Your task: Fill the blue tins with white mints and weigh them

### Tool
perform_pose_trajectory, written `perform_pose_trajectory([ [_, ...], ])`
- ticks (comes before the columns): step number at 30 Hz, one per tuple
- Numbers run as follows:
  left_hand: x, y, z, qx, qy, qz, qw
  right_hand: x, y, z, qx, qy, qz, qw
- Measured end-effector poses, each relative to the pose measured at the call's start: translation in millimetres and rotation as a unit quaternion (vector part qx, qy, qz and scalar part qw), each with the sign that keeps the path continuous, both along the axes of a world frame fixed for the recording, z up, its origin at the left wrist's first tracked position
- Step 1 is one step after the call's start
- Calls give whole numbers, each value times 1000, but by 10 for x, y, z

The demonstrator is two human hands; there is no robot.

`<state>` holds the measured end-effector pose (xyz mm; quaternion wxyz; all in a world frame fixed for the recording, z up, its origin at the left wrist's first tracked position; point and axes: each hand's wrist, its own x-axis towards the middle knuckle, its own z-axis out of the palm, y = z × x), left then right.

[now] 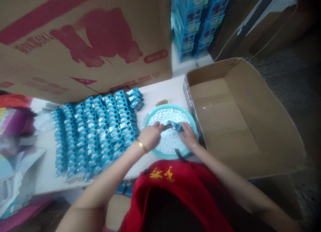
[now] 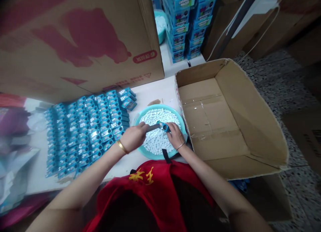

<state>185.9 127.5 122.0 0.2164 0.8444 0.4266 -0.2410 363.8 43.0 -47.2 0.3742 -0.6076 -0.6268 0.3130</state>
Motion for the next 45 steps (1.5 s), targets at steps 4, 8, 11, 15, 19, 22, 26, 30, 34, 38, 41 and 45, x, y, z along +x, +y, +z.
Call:
perform_pose_trajectory([
  [4, -347, 104, -675, 26, -31, 89, 995, 88, 96, 49, -2, 3, -47, 999],
  [8, -353, -21, -1382, 37, -28, 66, 997, 140, 195, 142, 4, 5, -69, 998],
  [11, -271, -245, -1635, -7, -74, 18, 997, 164, 230, 188, 6, 8, -81, 997],
  [15, -235, -563, -1714, -92, -166, 44, 981, 192, 238, 179, 8, 19, -100, 995],
  [19, -205, -711, -1673, -174, -260, 101, 945, 201, 225, 123, 9, 35, -111, 993],
  [22, -212, -678, -1524, -217, -308, 125, 918, 205, 209, 102, 7, 45, -116, 992],
  [26, -338, -514, -1150, -203, -346, 141, 905, 214, 202, 120, 7, 39, -100, 994],
  [30, -452, -269, -702, -152, -343, 109, 920, 191, 178, 130, 12, 27, -58, 998],
  [34, -372, -32, -354, -86, -266, 46, 959, 110, 106, 109, 20, 1, -6, 1000],
  [38, -92, 50, -95, -48, -90, -21, 995, 26, 44, 91, 36, -22, 25, 999],
  [41, 160, -17, 66, -4, 21, -47, 999, -11, 17, 70, 40, -24, 40, 998],
  [45, 357, -146, 168, 46, 49, -89, 994, -32, -7, 26, 39, -13, 43, 998],
])
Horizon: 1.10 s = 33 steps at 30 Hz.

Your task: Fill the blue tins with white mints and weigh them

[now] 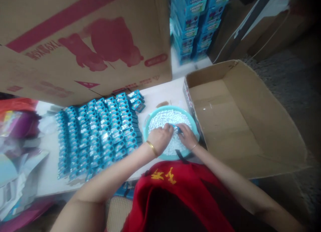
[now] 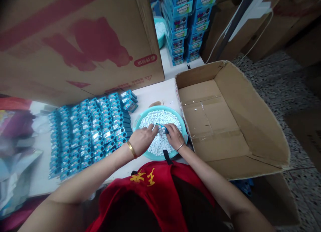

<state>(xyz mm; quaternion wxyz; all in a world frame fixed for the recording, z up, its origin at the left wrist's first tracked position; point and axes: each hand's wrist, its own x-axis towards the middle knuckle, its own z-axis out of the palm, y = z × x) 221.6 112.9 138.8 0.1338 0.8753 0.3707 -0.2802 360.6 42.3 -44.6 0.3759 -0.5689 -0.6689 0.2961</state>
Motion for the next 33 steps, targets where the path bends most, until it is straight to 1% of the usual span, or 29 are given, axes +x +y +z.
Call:
perform_pose_trajectory([
  [2, 5, -24, 4, 5, -3, -19, 1000, -2, -3, -15, -4, 7, 0, 1000],
  [4, -40, -9, -4, -6, 1, -26, 1000, 1, 4, -20, -11, 11, 4, 1000],
  [6, -112, 34, -16, -23, 5, -12, 1000, 10, 20, -16, -20, 15, 15, 1000],
  [10, -232, 117, -30, -53, -9, 35, 998, 29, 63, 7, -23, 27, 40, 999],
  [14, -279, 143, 27, -63, -16, 46, 997, 30, 92, 12, -24, 47, 72, 996],
  [16, -327, 169, 57, -58, -31, 52, 996, 34, 99, 2, -31, 57, 67, 996],
  [18, -419, 218, 16, -46, -64, 78, 994, 50, 105, -4, -40, 64, 48, 996],
  [19, -478, 249, -53, -38, -83, 98, 991, 63, 110, -3, -44, 67, 32, 996],
  [20, -541, 278, -161, -29, -100, 123, 987, 79, 118, 4, -47, 68, 11, 996],
  [21, -601, 302, -308, -20, -110, 149, 983, 96, 129, 16, -48, 69, -13, 996],
  [23, -692, 318, -697, -6, -106, 191, 976, 130, 160, 54, -45, 71, -55, 995],
  [24, -715, 304, -916, -3, -94, 200, 975, 145, 178, 77, -42, 72, -71, 994],
  [26, -714, 227, -1333, -17, -78, 175, 981, 166, 214, 119, -38, 74, -92, 992],
  [28, -669, 97, -1653, -41, -88, 133, 986, 181, 239, 145, -40, 74, -102, 991],
  [30, -616, -65, -1842, -72, -121, 102, 985, 193, 250, 146, -43, 77, -112, 990],
  [31, -594, -150, -1896, -90, -142, 98, 981, 199, 250, 138, -46, 80, -118, 989],
  [33, -566, -305, -1952, -130, -187, 109, 968, 212, 245, 106, -55, 89, -129, 986],
])
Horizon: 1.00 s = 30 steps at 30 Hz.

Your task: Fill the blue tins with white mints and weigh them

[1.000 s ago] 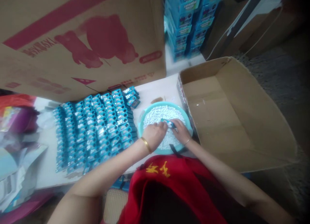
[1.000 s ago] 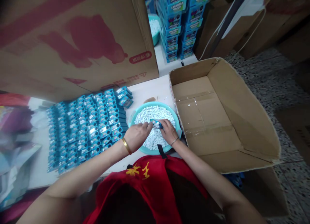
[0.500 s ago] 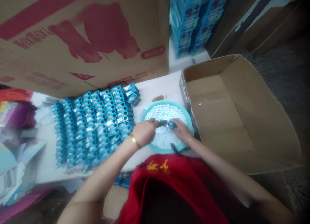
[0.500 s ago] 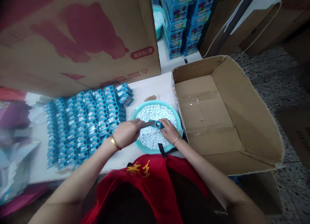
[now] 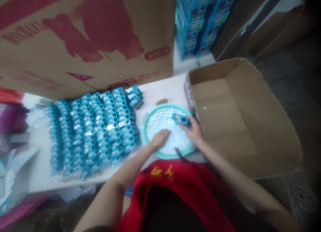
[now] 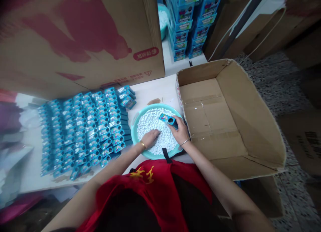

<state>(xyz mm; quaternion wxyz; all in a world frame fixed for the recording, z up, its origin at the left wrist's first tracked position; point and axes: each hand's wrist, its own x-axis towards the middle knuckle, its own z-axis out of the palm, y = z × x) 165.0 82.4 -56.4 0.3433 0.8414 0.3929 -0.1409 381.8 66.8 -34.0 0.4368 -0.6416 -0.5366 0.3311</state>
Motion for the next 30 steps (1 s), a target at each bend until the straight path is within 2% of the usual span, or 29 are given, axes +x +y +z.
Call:
perform_pose_trajectory([
  [4, 17, -180, -14, -82, -84, 70, 991, 21, -11, -80, -20, 31, -11, 999],
  [8, -5, -156, 109, -183, -155, 119, 963, 38, -9, -114, -29, 38, -26, 999],
  [11, -75, -59, 330, -214, -205, 148, 944, 43, 0, -87, -24, 25, -22, 999],
  [14, -176, 96, 644, -187, -247, 155, 938, 34, 5, -48, -9, 4, -1, 1000],
  [16, -228, 231, 878, -155, -251, 143, 945, 18, -1, -36, 1, -12, 21, 1000],
  [20, -199, 504, 1282, -69, -182, 86, 977, -39, -42, -56, 12, -39, 75, 996],
  [23, -30, 608, 1497, -15, -55, 15, 998, -102, -77, -65, 24, -60, 106, 992],
  [27, 318, 549, 1758, 55, 130, -54, 989, -200, -110, -67, 46, -77, 143, 986],
  [30, 531, 446, 1951, 101, 174, -84, 976, -260, -135, -95, 51, -56, 144, 987],
])
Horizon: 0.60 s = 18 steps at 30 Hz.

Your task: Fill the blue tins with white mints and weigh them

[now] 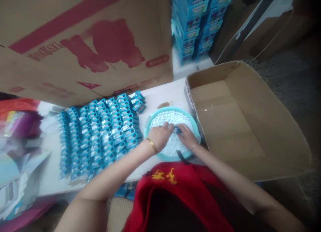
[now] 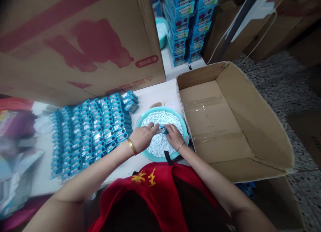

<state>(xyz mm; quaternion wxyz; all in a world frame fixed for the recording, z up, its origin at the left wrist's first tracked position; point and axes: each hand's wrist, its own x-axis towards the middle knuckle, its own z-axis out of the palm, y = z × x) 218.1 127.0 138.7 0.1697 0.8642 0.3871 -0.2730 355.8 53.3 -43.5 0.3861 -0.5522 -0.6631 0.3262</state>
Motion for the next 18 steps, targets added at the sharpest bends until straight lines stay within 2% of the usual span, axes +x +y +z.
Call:
perform_pose_trajectory([
  [3, 26, -46, 133, 8, 8, -14, 1000, -12, -25, -34, -16, 32, -22, 999],
  [6, -154, 10, 128, -13, -32, 29, 999, 28, -38, -30, -39, 64, -48, 996],
  [8, -320, 79, 18, -24, -122, 81, 989, 54, -40, 2, -50, 90, -55, 993],
  [10, -454, 136, -160, -26, -231, 128, 964, 49, -43, 61, -58, 118, -47, 990],
  [12, -527, 156, -358, -39, -311, 144, 939, 7, -47, 156, -68, 142, -26, 987],
  [15, -539, 135, -577, -89, -348, 116, 926, -56, -26, 355, -78, 160, 8, 984],
  [18, -520, 125, -650, -95, -354, 120, 922, 58, 112, 490, -57, 149, 38, 986],
])
